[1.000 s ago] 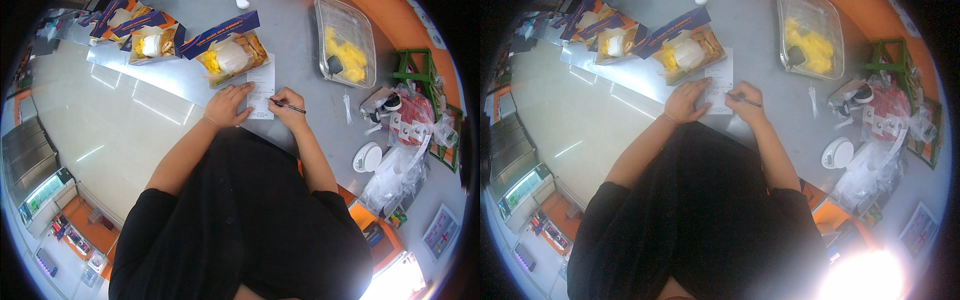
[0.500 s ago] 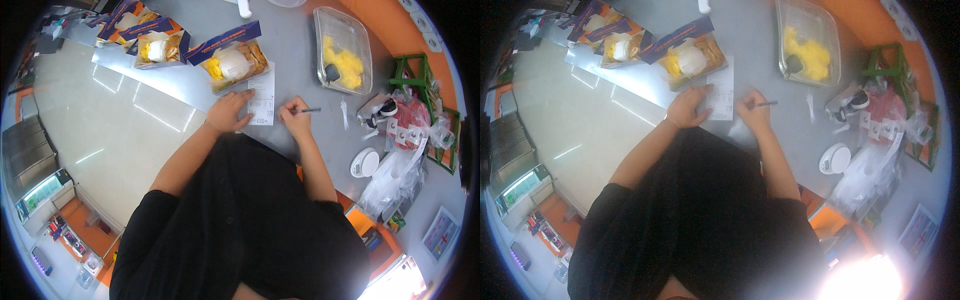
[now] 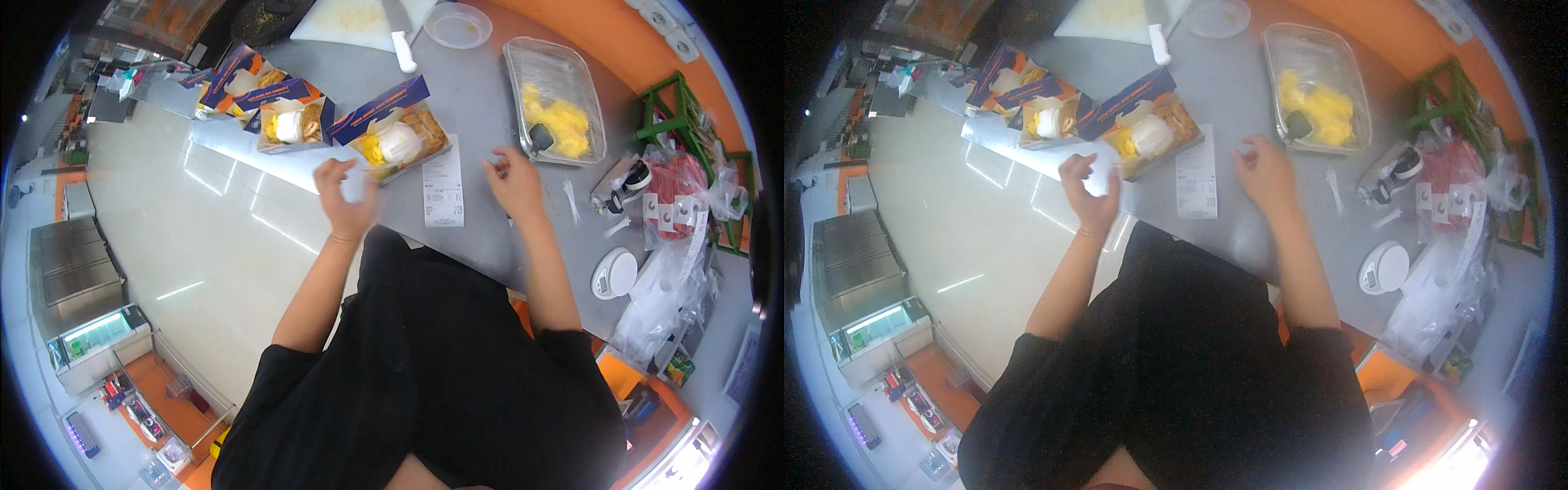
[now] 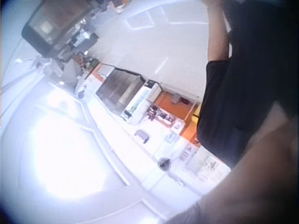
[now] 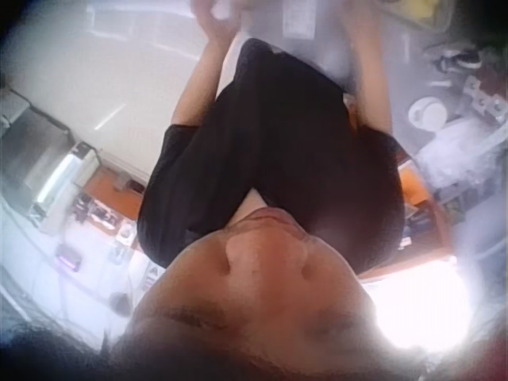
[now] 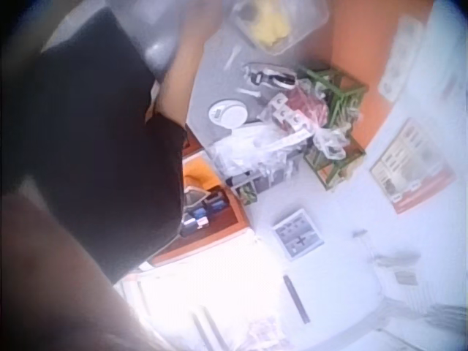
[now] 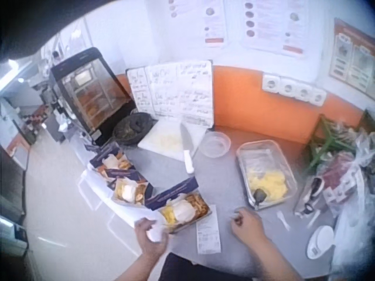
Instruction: The person scoops scrambled eggs from a container into several open food boxes on a counter. They then retrieve a bag of green vegetables from a lower shelf, place it on the counter, and add a small packet to each box. Finally, the person closes the boxes and writes on a receipt.
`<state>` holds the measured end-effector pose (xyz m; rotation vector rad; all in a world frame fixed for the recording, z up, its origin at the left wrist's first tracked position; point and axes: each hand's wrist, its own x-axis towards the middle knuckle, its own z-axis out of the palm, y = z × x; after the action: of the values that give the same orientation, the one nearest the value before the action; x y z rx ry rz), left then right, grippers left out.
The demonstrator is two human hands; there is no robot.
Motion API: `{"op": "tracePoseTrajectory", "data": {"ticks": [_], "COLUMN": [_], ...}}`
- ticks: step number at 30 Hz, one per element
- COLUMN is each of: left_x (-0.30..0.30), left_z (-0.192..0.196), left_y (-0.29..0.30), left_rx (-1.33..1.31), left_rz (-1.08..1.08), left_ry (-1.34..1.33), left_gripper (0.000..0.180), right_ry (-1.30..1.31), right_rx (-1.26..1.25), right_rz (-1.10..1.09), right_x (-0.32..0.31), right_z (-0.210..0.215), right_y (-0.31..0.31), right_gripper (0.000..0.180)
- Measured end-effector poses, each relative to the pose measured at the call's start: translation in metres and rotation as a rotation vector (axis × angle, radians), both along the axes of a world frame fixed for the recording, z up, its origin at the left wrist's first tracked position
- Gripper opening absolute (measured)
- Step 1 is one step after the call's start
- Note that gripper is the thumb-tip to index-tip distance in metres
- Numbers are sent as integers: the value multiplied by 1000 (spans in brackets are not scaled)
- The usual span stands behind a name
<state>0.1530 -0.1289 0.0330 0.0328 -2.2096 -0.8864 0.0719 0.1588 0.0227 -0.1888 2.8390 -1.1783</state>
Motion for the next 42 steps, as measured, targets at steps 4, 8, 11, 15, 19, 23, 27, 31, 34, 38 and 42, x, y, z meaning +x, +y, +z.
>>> {"op": "tracePoseTrajectory", "data": {"ticks": [4, 8, 11, 15, 19, 23, 27, 31, 34, 38, 42], "left_x": [9, 19, 23, -4, -15, -46, -64, -67, -67, -68, -67], "left_z": [-33, -11, -19, -27, -52, -25, -10, -39, -10, -18, -14], "left_y": [-45, -22, -5, -10, -45, -8, 14, -13, 7, -3, -4], "left_rx": [72, -240, -299, -98, 164, 384, 460, 483, 454, 426, 415], "left_rz": [-51, -325, -248, -253, 112, 200, 284, 370, 300, 319, 302], "left_ry": [-419, -361, -484, -608, -511, -363, -346, -288, -336, -373, -405], "left_gripper": [21, 37, 46, 49, 66, 93, 96, 89, 74, 58, 55], "right_ry": [-43, 425, 281, 86, 39, -69, 208, 550, 784, 575, 558], "right_rx": [-133, -223, 34, -25, -149, -206, -375, -111, 81, 258, 330], "right_rz": [169, 117, 130, 120, 176, 281, 199, 648, 755, 819, 784], "right_x": [-29, -58, -82, -101, -97, -97, -91, -49, -30, -32, -30], "right_z": [-8, 9, 20, 23, 31, 42, 12, -8, -9, -21, -24], "right_y": [-43, -93, -127, -141, -142, -117, -102, -88, -88, -104, -110], "right_gripper": [41, 70, 96, 107, 113, 118, 92, 39, 20, 17, 19]}}
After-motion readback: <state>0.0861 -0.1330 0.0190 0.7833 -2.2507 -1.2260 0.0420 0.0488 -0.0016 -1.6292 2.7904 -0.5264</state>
